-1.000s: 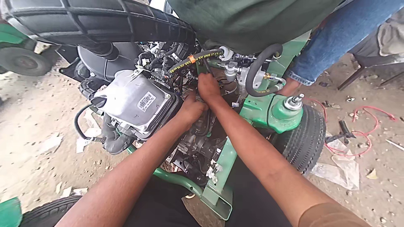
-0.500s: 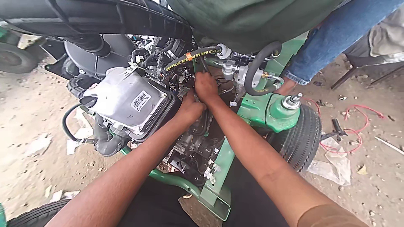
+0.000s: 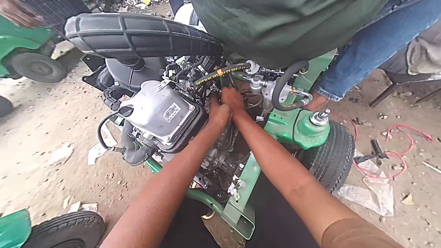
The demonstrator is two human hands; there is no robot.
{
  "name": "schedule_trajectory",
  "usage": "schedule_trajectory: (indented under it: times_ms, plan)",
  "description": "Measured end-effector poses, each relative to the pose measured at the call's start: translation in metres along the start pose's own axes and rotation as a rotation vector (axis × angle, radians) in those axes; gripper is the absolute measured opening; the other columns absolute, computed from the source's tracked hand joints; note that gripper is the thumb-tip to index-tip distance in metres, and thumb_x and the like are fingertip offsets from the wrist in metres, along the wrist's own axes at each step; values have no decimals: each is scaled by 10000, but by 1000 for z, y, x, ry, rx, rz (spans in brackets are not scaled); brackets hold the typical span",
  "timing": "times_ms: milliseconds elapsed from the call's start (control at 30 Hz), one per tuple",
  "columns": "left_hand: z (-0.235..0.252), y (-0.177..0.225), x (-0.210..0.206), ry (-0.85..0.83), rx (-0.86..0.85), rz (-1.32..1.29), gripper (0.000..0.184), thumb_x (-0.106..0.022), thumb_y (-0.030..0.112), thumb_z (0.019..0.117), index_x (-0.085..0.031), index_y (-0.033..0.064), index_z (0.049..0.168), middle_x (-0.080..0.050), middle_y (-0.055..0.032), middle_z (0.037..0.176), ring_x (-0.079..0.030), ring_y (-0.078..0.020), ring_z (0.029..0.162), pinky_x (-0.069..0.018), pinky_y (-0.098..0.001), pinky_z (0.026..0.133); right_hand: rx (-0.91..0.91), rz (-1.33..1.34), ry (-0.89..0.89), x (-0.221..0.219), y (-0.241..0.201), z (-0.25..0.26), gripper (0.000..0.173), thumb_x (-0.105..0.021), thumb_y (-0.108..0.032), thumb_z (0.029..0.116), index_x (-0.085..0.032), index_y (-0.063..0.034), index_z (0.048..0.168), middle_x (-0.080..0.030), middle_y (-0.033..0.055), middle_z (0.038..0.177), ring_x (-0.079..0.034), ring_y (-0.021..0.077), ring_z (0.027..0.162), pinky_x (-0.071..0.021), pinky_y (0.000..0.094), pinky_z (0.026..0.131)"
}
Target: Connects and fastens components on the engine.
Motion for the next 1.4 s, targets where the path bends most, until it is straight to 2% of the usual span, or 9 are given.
schedule_trajectory:
  times_ms: [167, 233, 533, 700, 833, 1000, 1100, 1200, 1400]
  plan:
    - [9, -3, -3, 0, -16, -182, 966, -563, -29, 730, -234, 139, 1623, -506, -134, 1469, -606, -182, 952, -516, -352, 629, -21, -9, 1, -3, 0, 0, 261, -522, -271, 1044, -703, -103, 1129, -726, 173, 1074, -716, 373, 999, -579, 584, 764]
    - [11, -3, -5, 32, -65, -287, 727, -519, -90, 729, -459, 100, 1428, -598, -95, 1156, -546, -112, 692, -425, -281, 490, -19, -6, -31, 0, -2, -3, 252, -518, -239, 1039, -701, -94, 1132, -722, 184, 1086, -708, 384, 1019, -570, 591, 774]
    - [23, -3, -11, 210, -142, -685, 430, -485, -178, 647, -471, 74, 995, -545, -71, 909, -548, -140, 768, -464, -310, 587, -10, -23, -8, 5, -3, -11, 217, -541, -194, 1023, -701, -76, 1111, -723, 179, 1061, -715, 374, 991, -578, 573, 763]
    - [21, -1, -11, 198, -170, -703, 477, -509, -138, 605, -547, 44, 1044, -599, -87, 986, -590, -156, 849, -507, -343, 654, 17, -20, 2, 4, -1, -13, 157, -602, -147, 972, -693, -58, 1065, -712, 182, 1051, -708, 379, 986, -579, 572, 747]
    - [22, -4, -12, 218, -182, -792, 703, -491, -147, 650, -496, -14, 1341, -578, -171, 1288, -591, -211, 1103, -543, -384, 823, 39, -7, 29, 2, -1, -13, 170, -620, -171, 964, -701, -51, 1053, -716, 177, 1055, -709, 371, 991, -578, 571, 758]
    - [26, -8, -15, 210, -177, -774, 406, -504, -109, 616, -551, 26, 996, -613, -120, 1086, -601, -191, 966, -529, -384, 728, 54, -23, 63, -2, 3, -15, 175, -594, -169, 986, -693, -40, 1051, -714, 174, 1057, -708, 357, 1007, -578, 556, 779]
    - [21, -9, -13, 174, -173, -841, 640, -512, -134, 657, -511, -5, 1284, -583, -159, 1250, -587, -211, 1083, -540, -398, 809, 52, -35, 88, -3, 0, -15, 170, -611, -147, 976, -686, -18, 1055, -705, 195, 1051, -702, 379, 997, -574, 568, 772]
    - [26, -10, -12, 141, -219, -807, 355, -517, -98, 650, -588, 38, 970, -630, -83, 976, -608, -151, 864, -512, -338, 683, 23, -71, 80, -6, -5, -12, 179, -557, -141, 1008, -683, -38, 1080, -708, 193, 1045, -706, 380, 986, -573, 565, 759]
    - [28, -20, -12, 151, -209, -840, 831, -557, -81, 672, -384, 63, 1472, -520, -137, 1364, -561, -191, 1161, -526, -369, 895, 51, -90, 85, -11, -2, -7, 144, -583, -119, 991, -677, -25, 1045, -697, 205, 996, -700, 392, 959, -567, 575, 744]
Point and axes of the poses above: each hand's wrist, its own z-axis towards the middle knuckle, its own x-axis out of the back of the hand, y = z × x, the point moved 2 cm from there along z, towards the middle knuckle
